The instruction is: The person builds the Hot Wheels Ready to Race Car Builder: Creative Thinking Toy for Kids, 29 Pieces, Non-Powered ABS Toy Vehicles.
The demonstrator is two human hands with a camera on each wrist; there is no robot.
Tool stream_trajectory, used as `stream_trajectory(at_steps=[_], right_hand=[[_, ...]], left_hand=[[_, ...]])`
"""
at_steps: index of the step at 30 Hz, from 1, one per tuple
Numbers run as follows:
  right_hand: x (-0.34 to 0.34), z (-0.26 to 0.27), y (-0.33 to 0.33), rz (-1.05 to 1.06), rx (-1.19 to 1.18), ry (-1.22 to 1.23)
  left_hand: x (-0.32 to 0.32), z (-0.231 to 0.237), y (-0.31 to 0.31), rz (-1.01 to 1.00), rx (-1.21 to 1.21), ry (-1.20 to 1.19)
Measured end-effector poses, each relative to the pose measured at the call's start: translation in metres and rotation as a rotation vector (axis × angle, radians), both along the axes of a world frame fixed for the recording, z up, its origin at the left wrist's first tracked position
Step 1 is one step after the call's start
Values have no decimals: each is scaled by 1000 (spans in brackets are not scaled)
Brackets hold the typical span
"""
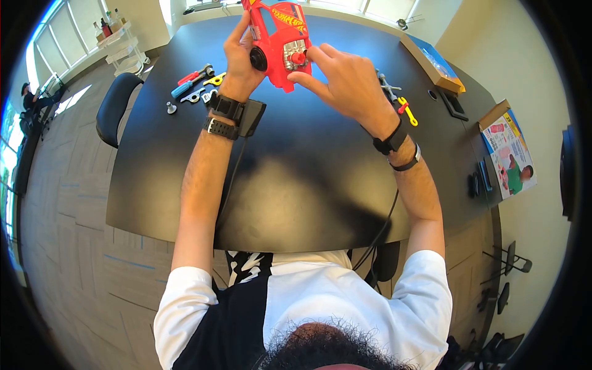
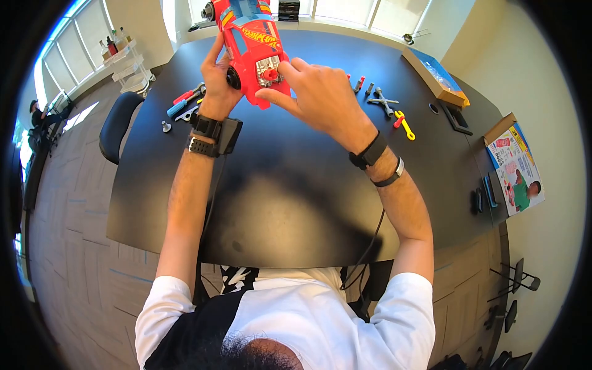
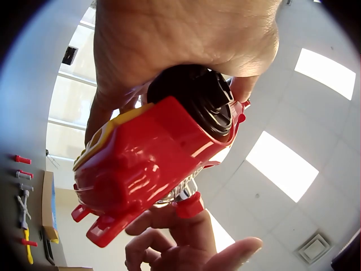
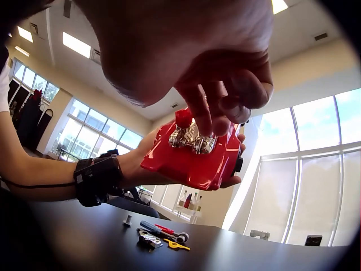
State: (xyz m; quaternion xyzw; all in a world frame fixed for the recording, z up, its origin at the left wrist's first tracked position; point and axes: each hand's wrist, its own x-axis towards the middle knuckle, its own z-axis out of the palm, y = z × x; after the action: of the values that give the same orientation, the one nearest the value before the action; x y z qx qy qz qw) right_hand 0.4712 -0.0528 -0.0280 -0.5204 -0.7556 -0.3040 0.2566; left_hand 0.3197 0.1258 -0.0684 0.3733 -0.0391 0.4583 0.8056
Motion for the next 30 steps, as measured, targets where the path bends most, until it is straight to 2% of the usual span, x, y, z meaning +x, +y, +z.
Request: stream_trajectory(at_steps=[2, 4, 5, 7, 8, 10, 14, 16, 17, 19, 23, 25, 30], right_hand=[[-3, 3, -1, -71, -26, -5], [-11, 8, -6, 87, 61, -1], [-10, 7, -5, 89, 59, 0], [-8, 3, -5, -69, -75, -14], [-8, 3, -5, -69, -74, -14], [-9, 4, -4, -32, 33, 24], [-9, 2, -3, 70, 69, -37], [-8, 6, -5, -119, -144, -42], [-9, 7, -5, -118, -143, -42], [-12, 6, -5, 18, 35, -8], [-8, -2, 4, 19, 39, 11], [-6, 3, 3, -62, -94, -39], [-10, 6, -1, -24, -45, -14]], left_hand=[[-1, 2, -2, 75, -10, 31], [-3, 5, -7, 66, -11, 31], [-4, 6, -9, 50, -11, 35], [-2, 5, -8, 45, -5, 35], [-2, 5, -8, 43, 1, 33], [-2, 5, -7, 36, -13, 28], [-2, 5, -10, 13, -27, 28], [-1, 2, -6, 5, -14, 34], [-2, 1, -3, -1, 1, 38], [-3, -1, 1, -19, 2, 22], [-2, -1, -2, -95, 21, 6], [0, 3, -12, -70, 5, 35], [1, 0, -9, -43, -12, 73]])
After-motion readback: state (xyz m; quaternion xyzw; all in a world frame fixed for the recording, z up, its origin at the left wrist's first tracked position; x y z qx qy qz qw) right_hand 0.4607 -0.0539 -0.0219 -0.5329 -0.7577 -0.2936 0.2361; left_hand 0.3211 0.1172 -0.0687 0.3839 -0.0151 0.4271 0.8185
